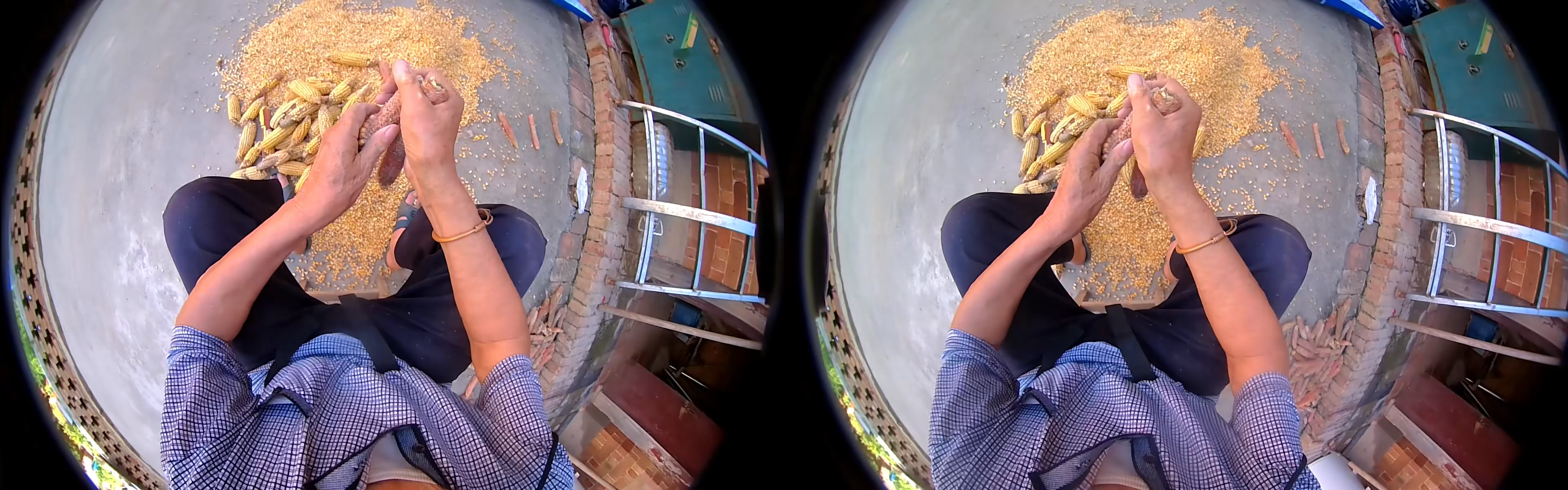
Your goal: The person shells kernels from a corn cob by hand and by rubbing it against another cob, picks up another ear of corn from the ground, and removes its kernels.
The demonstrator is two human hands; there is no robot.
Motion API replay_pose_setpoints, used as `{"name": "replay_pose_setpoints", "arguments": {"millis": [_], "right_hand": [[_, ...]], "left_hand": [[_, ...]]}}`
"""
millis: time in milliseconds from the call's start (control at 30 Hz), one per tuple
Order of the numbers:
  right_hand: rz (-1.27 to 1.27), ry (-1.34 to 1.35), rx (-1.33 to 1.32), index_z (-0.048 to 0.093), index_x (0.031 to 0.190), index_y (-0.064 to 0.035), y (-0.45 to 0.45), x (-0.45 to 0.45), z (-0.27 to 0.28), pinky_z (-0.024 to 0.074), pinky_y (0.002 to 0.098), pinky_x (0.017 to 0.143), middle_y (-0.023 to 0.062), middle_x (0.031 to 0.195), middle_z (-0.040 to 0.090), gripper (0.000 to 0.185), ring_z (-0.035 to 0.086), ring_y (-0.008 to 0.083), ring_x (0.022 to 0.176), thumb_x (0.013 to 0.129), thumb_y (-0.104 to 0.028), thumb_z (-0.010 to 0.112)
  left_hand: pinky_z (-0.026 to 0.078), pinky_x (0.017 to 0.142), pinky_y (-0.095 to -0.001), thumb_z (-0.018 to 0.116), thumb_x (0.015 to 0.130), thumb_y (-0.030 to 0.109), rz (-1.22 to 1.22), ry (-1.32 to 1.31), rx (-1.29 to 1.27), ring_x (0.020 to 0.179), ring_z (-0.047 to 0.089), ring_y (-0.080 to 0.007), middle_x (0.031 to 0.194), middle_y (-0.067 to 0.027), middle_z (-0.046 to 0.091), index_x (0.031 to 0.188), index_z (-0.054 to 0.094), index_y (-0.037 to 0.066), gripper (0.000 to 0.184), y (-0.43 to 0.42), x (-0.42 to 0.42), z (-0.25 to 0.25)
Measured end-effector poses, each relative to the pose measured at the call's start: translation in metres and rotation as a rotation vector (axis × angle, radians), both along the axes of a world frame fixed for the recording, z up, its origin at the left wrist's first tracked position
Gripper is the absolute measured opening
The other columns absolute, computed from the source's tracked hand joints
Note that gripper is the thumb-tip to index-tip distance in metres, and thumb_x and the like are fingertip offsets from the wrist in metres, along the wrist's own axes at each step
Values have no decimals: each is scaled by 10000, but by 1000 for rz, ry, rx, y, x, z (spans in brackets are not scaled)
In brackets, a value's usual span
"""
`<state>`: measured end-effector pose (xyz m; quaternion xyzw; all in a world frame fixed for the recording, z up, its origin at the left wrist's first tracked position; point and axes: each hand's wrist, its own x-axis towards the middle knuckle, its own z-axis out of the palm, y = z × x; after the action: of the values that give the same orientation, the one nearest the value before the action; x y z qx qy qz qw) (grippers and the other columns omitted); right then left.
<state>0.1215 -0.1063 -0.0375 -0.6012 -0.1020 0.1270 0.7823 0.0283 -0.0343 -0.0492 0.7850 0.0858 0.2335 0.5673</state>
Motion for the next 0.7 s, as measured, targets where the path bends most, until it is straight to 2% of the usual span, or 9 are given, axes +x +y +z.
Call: {"name": "replay_pose_setpoints", "arguments": {"millis": [100,300,400,500,600,700], "right_hand": [[-18,-5,10,614,894,19,1,-1,1,432,246,493,52,648,607,181,544,88,540,946,-154,624],[-57,-36,18,617,849,29,-4,-3,10,422,235,483,50,647,611,206,553,77,549,947,-152,620],[-35,-91,-48,621,817,28,-8,-4,21,424,230,485,57,645,618,215,558,75,554,947,-143,615],[28,-136,-66,623,758,22,-14,0,26,436,232,501,59,642,622,258,561,78,561,948,-153,613],[72,-153,-38,614,699,12,-16,5,23,451,245,520,53,637,621,321,567,86,563,954,-184,612],[81,-128,-63,606,663,3,-19,6,27,460,256,535,47,629,619,371,575,94,567,958,-221,613]], "left_hand": [[463,670,-429,578,968,190,-51,140,42,707,580,-390,795,-244,596,1039,512,-49,258,6,1,0],[448,642,-440,570,970,186,-134,66,71,699,559,-417,748,-246,571,971,506,-36,232,5,-1,9],[433,623,-439,574,971,196,-142,111,143,660,541,-387,721,-236,549,932,493,-35,247,6,-3,8],[443,675,-327,543,992,155,-232,202,126,707,520,-164,764,-113,540,1189,525,-51,286,12,-6,15],[393,584,-266,533,1005,181,-256,231,64,644,425,-80,697,-23,458,1168,534,-40,275,14,-8,17],[362,505,-329,564,990,244,-300,139,-99,535,415,-162,600,-66,411,898,489,-17,286,13,-4,16]]}}
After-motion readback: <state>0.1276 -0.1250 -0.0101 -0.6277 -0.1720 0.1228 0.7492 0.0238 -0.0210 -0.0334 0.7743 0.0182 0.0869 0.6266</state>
